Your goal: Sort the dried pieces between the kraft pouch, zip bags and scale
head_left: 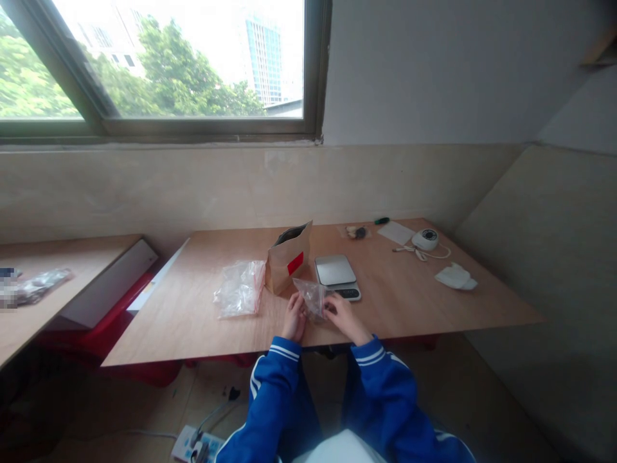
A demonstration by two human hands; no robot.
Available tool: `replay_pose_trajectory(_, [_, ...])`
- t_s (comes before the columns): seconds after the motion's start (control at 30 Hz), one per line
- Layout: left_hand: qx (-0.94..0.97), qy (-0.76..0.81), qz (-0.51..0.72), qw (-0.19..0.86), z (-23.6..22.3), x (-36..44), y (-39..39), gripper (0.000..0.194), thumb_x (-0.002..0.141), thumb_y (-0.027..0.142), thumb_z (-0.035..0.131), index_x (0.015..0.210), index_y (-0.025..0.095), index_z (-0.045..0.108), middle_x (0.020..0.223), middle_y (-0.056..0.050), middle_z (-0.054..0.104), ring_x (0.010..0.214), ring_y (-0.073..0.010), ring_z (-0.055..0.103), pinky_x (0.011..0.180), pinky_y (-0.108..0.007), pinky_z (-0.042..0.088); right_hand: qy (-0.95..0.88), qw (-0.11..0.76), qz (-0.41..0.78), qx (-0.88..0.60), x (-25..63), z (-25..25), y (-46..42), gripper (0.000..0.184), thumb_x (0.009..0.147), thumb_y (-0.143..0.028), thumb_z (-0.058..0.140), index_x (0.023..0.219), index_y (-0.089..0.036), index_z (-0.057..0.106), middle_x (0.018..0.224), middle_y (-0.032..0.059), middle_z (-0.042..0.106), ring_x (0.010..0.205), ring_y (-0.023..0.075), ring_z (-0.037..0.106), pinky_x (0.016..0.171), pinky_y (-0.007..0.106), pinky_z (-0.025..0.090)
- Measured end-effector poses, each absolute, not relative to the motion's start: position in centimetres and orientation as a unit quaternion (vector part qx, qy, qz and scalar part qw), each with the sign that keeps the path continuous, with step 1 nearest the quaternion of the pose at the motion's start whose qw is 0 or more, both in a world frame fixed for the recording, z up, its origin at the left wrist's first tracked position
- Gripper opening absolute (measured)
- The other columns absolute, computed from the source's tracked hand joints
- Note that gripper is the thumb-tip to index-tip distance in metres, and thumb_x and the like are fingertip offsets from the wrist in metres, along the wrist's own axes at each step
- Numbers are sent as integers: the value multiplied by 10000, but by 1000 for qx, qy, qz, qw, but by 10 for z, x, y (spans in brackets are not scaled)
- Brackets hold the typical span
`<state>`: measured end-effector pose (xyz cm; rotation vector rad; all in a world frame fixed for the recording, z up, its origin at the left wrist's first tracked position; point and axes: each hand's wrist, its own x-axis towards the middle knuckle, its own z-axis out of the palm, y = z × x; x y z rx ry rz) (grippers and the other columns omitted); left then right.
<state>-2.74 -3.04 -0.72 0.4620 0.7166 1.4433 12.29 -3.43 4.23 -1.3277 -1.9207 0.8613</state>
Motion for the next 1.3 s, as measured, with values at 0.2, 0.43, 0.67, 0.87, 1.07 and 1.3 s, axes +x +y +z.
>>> replay_pose_trajectory(0.2, [191, 320, 642, 670, -4, -26, -30, 262, 651, 318, 762, 817, 181, 612, 794, 14, 641, 720, -91, 598, 682, -206, 451, -711, 325, 358, -511, 131, 40, -38, 193, 698, -59, 630, 860, -160, 657, 861, 42, 591, 731, 172, 622, 718, 313, 512])
replay_pose_trajectory(0.43, [175, 325, 638, 676, -5, -27, -31, 313, 634, 335, 776, 849, 188, 601, 820, 8, 654, 739, -102, 615, 664, -204, 455, -717, 337, 343, -505, 134, 54, -45, 134, 734, -94, 559, 761, -171, 665, 775, 35, 670, 724, 170, 627, 651, 275, 499])
replay_pose_trajectory(0.67, [149, 328, 637, 682, -5, -28, -31, 327, 614, 321, 793, 835, 190, 591, 812, 17, 652, 726, -95, 615, 674, -205, 459, -628, 427, 388, -523, 147, 109, -27, 195, 777, -278, 582, 935, -184, 647, 859, 46, 693, 634, 150, 646, 551, 255, 534])
replay_pose_trajectory(0.87, [139, 333, 627, 690, -8, -29, -30, 357, 601, 329, 801, 860, 190, 599, 848, 4, 654, 730, -104, 616, 672, -218, 459, -685, 529, 263, -427, 126, 180, 26, 195, 810, -322, 600, 940, -189, 659, 926, 55, 703, 776, 169, 659, 644, 253, 533])
replay_pose_trajectory(1.07, [167, 332, 625, 687, -10, -29, -30, 323, 635, 357, 776, 851, 186, 606, 851, -14, 663, 768, -124, 626, 714, -237, 464, -770, 478, 174, -385, 88, 210, 74, 131, 845, -255, 575, 849, -205, 696, 829, 12, 727, 730, 155, 658, 691, 258, 502])
replay_pose_trajectory(1.3, [164, 320, 622, 695, -10, -29, -31, 307, 657, 352, 762, 861, 189, 601, 850, -14, 667, 768, -121, 629, 732, -243, 474, -883, 347, 113, -296, 77, 208, 91, 329, 817, -32, 494, 900, -252, 723, 986, 1, 718, 926, 183, 615, 837, 316, 478])
